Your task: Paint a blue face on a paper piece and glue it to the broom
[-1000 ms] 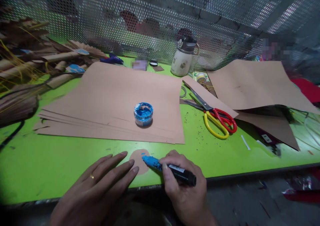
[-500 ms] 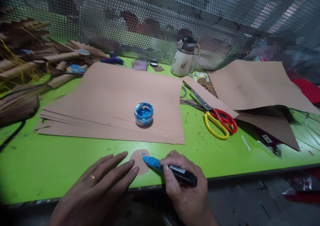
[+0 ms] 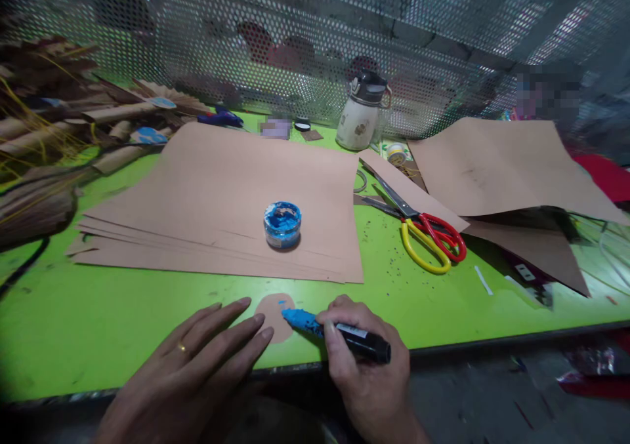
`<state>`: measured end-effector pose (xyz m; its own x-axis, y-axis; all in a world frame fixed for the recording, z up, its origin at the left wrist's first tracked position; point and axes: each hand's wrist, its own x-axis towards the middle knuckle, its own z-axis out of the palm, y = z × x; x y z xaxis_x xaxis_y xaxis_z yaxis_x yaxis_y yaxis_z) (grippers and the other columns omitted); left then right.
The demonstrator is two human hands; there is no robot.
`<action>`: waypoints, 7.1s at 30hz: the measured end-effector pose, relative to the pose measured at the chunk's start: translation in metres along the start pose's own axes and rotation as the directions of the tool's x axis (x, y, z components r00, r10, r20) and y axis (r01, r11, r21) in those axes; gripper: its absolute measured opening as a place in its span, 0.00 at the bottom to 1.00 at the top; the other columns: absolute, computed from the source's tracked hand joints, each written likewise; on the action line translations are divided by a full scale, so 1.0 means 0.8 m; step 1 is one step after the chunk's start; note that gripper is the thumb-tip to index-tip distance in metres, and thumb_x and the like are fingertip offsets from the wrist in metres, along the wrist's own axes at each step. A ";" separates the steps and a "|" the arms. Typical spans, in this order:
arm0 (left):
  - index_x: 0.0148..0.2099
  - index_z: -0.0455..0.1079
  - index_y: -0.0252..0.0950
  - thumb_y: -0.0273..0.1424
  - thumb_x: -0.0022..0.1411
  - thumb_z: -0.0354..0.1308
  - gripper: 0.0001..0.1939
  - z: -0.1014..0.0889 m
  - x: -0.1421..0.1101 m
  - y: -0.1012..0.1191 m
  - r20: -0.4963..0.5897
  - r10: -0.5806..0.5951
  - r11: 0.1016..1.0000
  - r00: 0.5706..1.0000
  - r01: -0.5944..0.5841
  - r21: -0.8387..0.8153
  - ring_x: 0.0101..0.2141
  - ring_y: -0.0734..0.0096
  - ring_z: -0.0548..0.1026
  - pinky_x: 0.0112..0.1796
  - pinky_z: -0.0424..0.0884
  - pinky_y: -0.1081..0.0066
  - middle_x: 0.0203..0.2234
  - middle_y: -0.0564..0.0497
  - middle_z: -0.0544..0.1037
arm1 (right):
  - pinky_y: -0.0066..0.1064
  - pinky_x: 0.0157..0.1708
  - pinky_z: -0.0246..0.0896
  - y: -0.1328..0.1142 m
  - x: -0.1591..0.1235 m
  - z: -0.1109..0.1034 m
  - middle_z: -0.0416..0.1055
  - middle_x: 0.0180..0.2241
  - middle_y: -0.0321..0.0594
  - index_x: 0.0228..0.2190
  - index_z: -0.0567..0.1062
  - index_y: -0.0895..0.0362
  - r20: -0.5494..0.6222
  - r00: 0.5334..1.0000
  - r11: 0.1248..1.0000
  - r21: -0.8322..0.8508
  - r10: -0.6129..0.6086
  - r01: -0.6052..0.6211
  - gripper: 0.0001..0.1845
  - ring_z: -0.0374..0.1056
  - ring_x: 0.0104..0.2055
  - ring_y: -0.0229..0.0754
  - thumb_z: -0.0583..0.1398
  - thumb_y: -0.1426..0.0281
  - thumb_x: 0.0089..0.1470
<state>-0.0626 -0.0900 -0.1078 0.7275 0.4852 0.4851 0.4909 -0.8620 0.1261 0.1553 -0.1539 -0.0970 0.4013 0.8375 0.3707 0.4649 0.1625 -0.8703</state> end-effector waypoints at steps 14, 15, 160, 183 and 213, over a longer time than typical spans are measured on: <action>0.54 0.74 0.40 0.39 0.68 0.56 0.17 0.008 -0.006 -0.001 -0.070 0.028 0.999 0.997 -0.026 0.033 0.54 0.60 0.71 0.55 0.63 0.61 0.51 0.57 0.79 | 0.28 0.24 0.65 -0.011 0.035 -0.015 0.71 0.22 0.33 0.34 0.76 0.52 -0.053 0.959 0.880 0.415 0.280 -0.234 0.04 0.66 0.21 0.36 0.64 0.65 0.58; 0.54 0.74 0.39 0.39 0.68 0.56 0.16 0.008 -0.006 -0.002 -0.091 0.044 0.998 0.995 -0.040 0.040 0.54 0.59 0.72 0.54 0.64 0.61 0.50 0.56 0.80 | 0.29 0.26 0.67 -0.017 0.044 -0.016 0.71 0.21 0.34 0.34 0.76 0.52 0.007 0.953 0.834 0.482 0.304 -0.270 0.06 0.68 0.23 0.38 0.64 0.63 0.58; 0.56 0.71 0.38 0.35 0.68 0.56 0.17 0.009 -0.009 0.002 -0.076 -0.010 1.000 0.997 0.010 0.001 0.55 0.58 0.71 0.54 0.67 0.57 0.50 0.51 0.79 | 0.25 0.21 0.61 0.024 0.039 -0.020 0.75 0.26 0.36 0.31 0.75 0.54 -0.001 0.994 0.994 -0.003 -0.106 0.106 0.04 0.70 0.26 0.38 0.61 0.70 0.58; 0.56 0.71 0.38 0.33 0.67 0.57 0.16 0.005 -0.009 0.003 -0.061 -0.013 1.000 0.998 0.013 -0.013 0.55 0.58 0.72 0.55 0.68 0.57 0.49 0.50 0.79 | 0.26 0.19 0.61 0.022 0.037 -0.017 0.74 0.24 0.36 0.29 0.76 0.55 0.011 0.996 0.996 -0.001 -0.093 0.093 0.06 0.68 0.23 0.38 0.61 0.68 0.58; 0.56 0.71 0.38 0.32 0.66 0.57 0.16 0.008 -0.009 0.006 -0.086 -0.031 0.999 0.996 0.030 -0.024 0.55 0.58 0.72 0.55 0.68 0.56 0.49 0.49 0.79 | 0.26 0.20 0.61 0.025 0.035 -0.020 0.75 0.26 0.37 0.30 0.76 0.55 -0.012 0.996 0.995 -0.037 -0.093 0.092 0.06 0.69 0.24 0.38 0.61 0.67 0.58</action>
<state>-0.0624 -0.0964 -0.1160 0.6678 0.4977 0.5534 0.5005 -0.8506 0.1611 0.1885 -0.1358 -0.0987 0.3660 0.8125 0.4538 0.5289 0.2197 -0.8198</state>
